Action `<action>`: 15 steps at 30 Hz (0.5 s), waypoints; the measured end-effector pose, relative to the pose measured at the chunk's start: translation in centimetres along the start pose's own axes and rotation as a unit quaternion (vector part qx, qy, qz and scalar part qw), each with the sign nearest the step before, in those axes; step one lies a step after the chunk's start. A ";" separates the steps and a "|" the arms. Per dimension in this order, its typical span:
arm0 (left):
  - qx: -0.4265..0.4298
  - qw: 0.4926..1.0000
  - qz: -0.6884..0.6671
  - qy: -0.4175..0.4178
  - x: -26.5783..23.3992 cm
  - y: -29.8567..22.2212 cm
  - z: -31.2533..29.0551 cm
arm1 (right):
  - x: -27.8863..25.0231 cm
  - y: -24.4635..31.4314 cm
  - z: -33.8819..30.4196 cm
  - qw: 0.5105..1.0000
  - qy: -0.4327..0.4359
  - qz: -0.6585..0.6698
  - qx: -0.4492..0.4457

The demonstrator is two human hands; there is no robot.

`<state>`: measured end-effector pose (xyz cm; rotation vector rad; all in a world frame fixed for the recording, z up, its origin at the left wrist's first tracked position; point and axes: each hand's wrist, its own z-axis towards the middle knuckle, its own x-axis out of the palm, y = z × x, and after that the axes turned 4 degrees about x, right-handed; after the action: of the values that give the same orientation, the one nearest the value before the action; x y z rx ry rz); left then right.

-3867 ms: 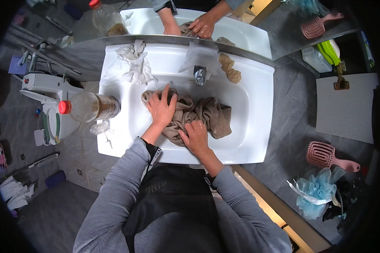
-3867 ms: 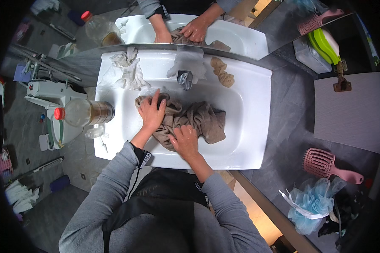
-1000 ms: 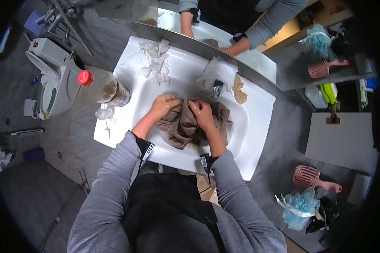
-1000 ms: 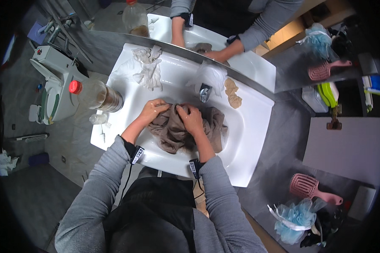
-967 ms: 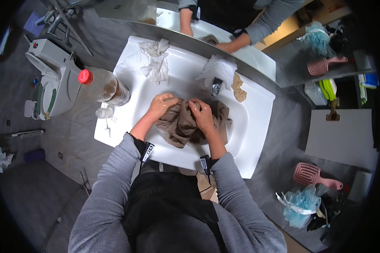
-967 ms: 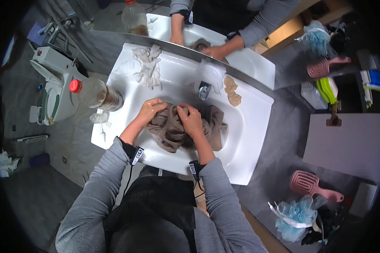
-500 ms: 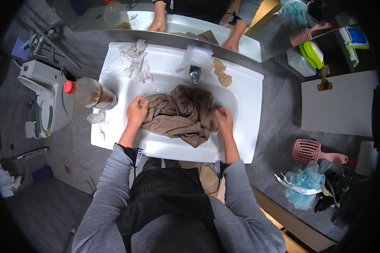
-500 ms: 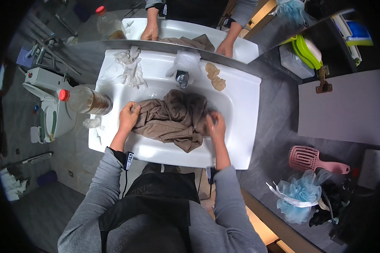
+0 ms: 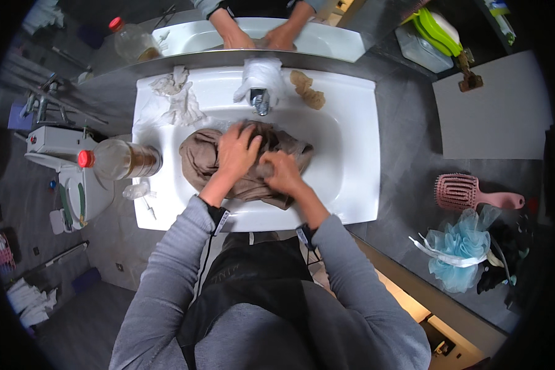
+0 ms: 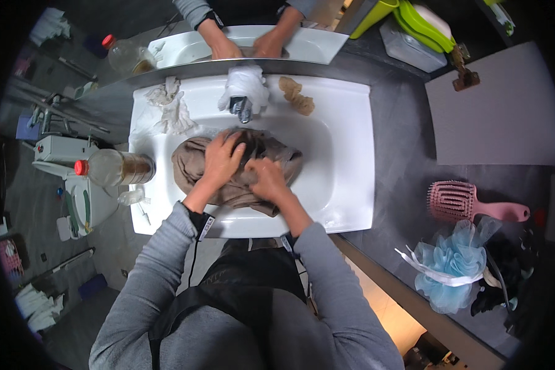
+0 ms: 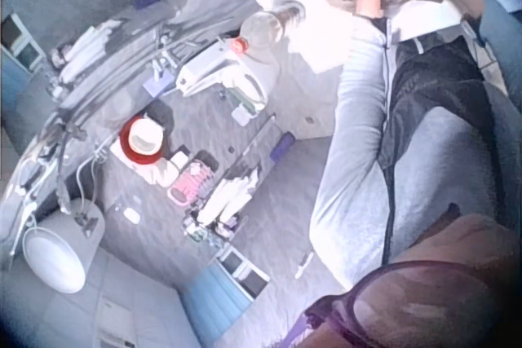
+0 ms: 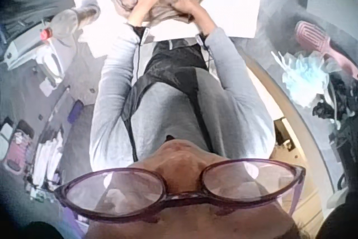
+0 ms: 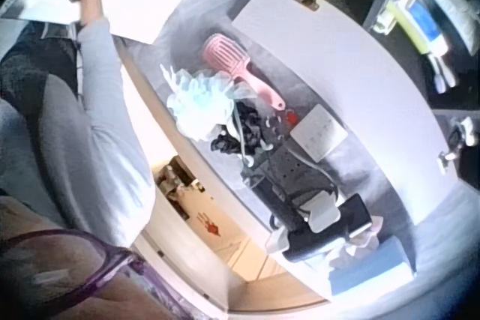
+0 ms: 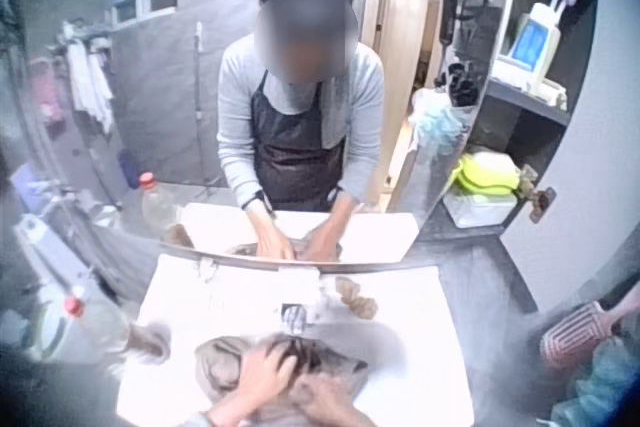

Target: The person washes a brown cloth by hand in a bathroom sink, using a blue packet of detergent. They rub and rinse the cloth repeatedly, wring it out, and then move to pick up a red plastic basin from the floor.

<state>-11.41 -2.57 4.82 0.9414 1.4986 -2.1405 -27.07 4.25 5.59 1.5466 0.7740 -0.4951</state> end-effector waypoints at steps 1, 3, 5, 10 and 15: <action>0.028 0.999 0.019 0.014 1.7 -0.4 0.0 | -0.5 0.8 -1.5 1.000 0.012 -0.017 -0.013; 0.044 0.992 0.097 0.071 4.3 -0.9 -1.0 | -1.7 1.1 -2.7 0.996 0.077 -0.001 0.047; 0.045 0.948 0.227 0.220 5.6 -1.2 -3.2 | -1.8 0.2 -3.0 0.963 0.162 0.072 0.203; 0.047 0.975 0.174 0.133 7.2 -1.1 -4.9 | 2.1 -2.8 -1.9 0.946 -0.210 -0.184 0.164; 0.061 0.954 0.208 0.206 8.6 1.5 -2.2 | 5.6 -6.4 1.6 0.962 -0.106 -0.173 0.181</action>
<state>-15.89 -0.41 -2.65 1.6639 1.1962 -1.8147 -27.70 3.75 -3.07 1.6602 0.8220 -1.0936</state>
